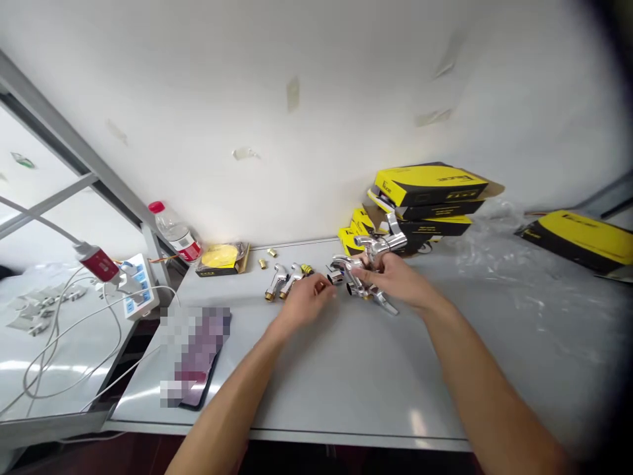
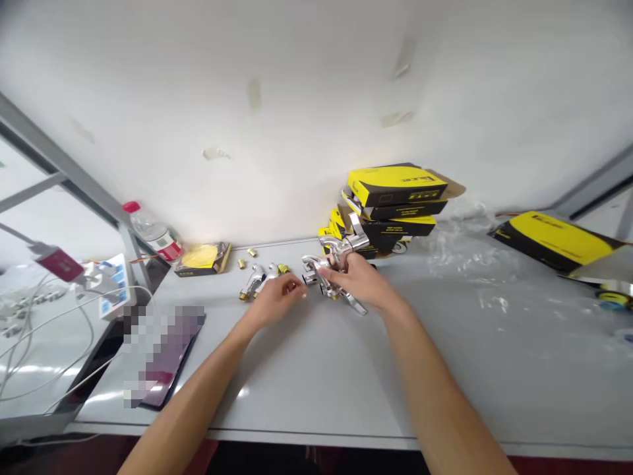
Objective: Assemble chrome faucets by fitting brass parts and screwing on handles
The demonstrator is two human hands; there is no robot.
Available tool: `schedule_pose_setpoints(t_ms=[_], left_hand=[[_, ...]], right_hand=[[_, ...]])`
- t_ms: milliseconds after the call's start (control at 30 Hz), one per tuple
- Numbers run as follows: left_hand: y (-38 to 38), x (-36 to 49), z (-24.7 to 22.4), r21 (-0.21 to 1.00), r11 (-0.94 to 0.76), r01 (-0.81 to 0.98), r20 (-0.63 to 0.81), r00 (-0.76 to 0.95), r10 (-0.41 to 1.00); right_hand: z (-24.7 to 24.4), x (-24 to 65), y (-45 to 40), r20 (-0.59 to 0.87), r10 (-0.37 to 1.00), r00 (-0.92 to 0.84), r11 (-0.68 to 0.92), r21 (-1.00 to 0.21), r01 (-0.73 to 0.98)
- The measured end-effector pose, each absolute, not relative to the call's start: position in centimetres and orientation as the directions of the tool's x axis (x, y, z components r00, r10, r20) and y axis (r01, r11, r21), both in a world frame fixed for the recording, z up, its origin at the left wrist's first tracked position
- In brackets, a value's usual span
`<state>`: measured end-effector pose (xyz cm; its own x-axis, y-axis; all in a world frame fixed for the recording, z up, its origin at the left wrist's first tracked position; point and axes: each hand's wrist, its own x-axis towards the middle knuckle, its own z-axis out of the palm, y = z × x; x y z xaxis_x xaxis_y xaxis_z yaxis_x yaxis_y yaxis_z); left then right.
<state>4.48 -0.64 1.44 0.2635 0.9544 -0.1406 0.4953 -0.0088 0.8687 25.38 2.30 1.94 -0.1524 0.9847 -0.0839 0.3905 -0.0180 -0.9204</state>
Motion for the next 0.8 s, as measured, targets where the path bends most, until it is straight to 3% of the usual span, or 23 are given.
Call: schedule_pose_setpoints(t_ms=[67,133,267,400,567,700,800], left_hand=[[-0.9,4.7,1.1,0.766,-0.131,0.630,-0.100,0.319,0.943],[-0.9,4.8,1.2,0.756,-0.135,0.640,-0.085,0.302,0.950],[-0.5,4.5,2.2,0.946,0.042,0.321,-0.109,0.193,0.975],[-0.3,4.3,2.9,0.989,0.104,0.100,-0.121,0.184,0.975],[-0.4,4.3,2.2,0.984,0.083,0.155,-0.120,0.247,0.961],[-0.3,4.1,2.0,0.955,-0.005,0.296,-0.061,0.213,0.975],[-0.3,3.8,2.1,0.955,0.022,0.296,-0.093,0.230,0.969]], right_hand=[[2.0,24.7,2.1,-0.109,0.974,-0.196,-0.015,-0.905,0.425],[2.0,23.8,2.0,-0.072,0.968,-0.242,0.044,-0.895,0.444],[2.0,22.2,1.7,0.011,0.954,-0.299,0.157,-0.870,0.468],[1.7,20.9,1.2,0.074,0.934,-0.349,0.231,-0.871,0.433],[1.1,20.5,1.1,0.120,0.888,-0.445,0.300,-0.883,0.361],[1.0,21.6,1.5,-0.012,0.923,-0.384,0.192,-0.851,0.489],[1.0,22.5,1.7,-0.031,0.937,-0.349,0.151,-0.862,0.484]])
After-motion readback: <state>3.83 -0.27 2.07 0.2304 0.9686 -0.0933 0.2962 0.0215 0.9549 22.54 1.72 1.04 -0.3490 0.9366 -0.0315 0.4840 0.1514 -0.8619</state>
